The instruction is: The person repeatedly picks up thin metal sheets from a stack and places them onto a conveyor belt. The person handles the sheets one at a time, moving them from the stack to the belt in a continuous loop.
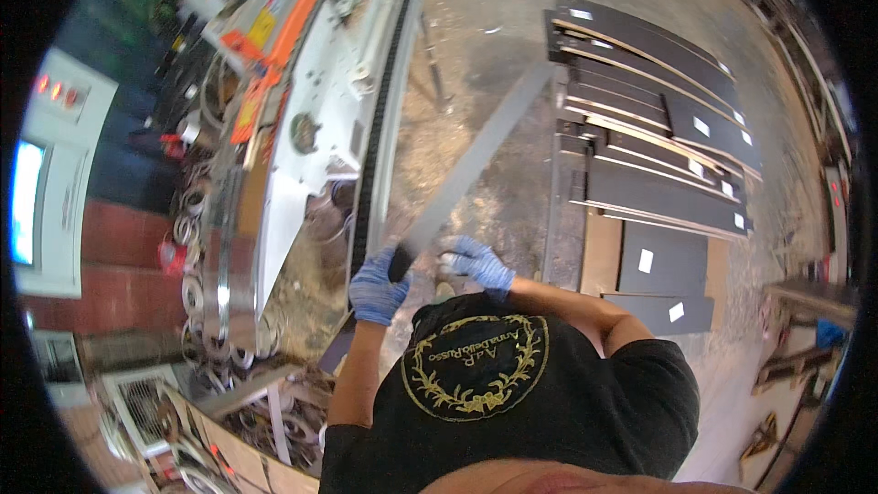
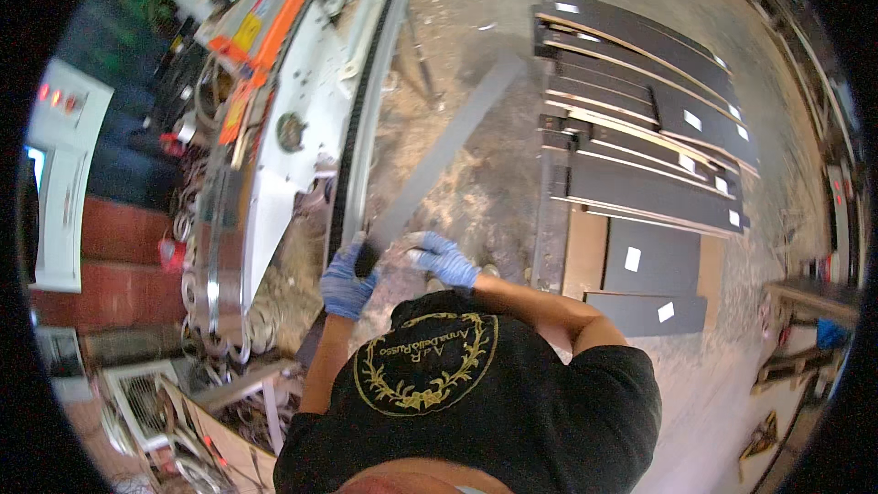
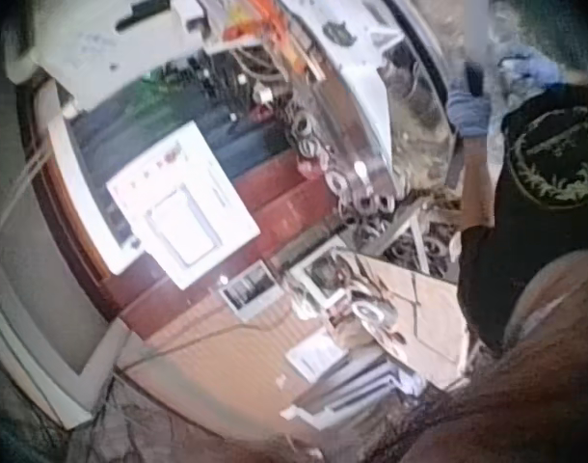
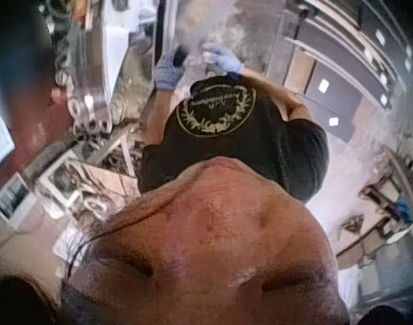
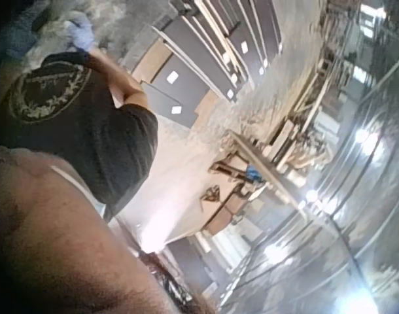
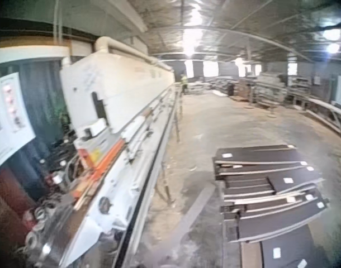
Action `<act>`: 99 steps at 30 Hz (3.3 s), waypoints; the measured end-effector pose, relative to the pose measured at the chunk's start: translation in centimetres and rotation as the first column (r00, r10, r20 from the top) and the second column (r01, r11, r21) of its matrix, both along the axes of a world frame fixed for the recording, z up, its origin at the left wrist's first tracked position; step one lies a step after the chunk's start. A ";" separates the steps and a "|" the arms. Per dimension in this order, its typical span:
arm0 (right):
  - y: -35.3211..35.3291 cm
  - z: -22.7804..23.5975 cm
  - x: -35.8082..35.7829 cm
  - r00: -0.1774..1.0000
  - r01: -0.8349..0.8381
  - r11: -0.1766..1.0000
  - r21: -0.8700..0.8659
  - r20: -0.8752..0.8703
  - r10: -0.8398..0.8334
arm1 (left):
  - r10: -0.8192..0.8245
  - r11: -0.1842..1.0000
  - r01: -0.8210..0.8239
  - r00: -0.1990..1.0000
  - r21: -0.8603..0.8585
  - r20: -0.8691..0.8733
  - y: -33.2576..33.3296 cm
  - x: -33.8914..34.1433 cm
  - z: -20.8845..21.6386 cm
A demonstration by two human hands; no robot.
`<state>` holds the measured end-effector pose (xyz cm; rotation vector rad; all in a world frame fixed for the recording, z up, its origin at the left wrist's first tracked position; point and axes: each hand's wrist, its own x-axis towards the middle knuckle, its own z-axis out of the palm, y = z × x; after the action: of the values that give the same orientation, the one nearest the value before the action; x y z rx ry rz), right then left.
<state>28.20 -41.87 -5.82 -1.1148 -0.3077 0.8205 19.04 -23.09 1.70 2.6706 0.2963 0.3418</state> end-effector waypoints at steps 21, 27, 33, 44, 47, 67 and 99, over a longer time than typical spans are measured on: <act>5.8 -3.1 -6.3 0.959 -0.050 0.932 -0.360 -0.278 -0.056 | 0.625 0.675 -0.539 0.781 0.504 -0.002 35.1 -18.0 -4.7; 5.6 -1.8 -6.4 0.945 0.004 0.881 -0.473 -0.286 -0.159 | 0.644 0.603 -0.566 0.761 0.563 0.076 38.6 -12.6 -5.5; 5.0 -4.2 -6.1 0.951 0.079 0.881 -0.467 -0.230 -0.207 | 0.632 0.631 -0.550 0.773 0.547 0.049 40.0 -8.9 -6.0; 9.4 -1.0 -6.0 0.954 -0.020 0.860 -0.510 -0.266 -0.136 | 0.661 0.638 -0.557 0.751 0.531 -0.006 40.0 -8.3 -5.2; 10.1 -0.8 -6.0 0.972 -0.031 0.866 -0.499 -0.217 -0.090 | 0.653 0.652 -0.570 0.758 0.500 0.013 40.1 -8.0 -5.3; 9.8 -2.2 -6.2 0.960 -0.069 0.878 -0.474 -0.271 -0.072 | 0.664 0.646 -0.550 0.747 0.530 -0.033 39.9 -5.8 -4.6; 7.6 -4.0 -6.0 0.998 0.046 0.862 -0.504 -0.007 -0.057 | 0.701 0.632 -0.493 0.692 0.598 -0.171 38.1 -2.1 -2.2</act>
<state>22.19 -34.27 -9.85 -1.5964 -0.0373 0.8904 16.91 14.98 -0.46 3.0587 1.4736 0.0648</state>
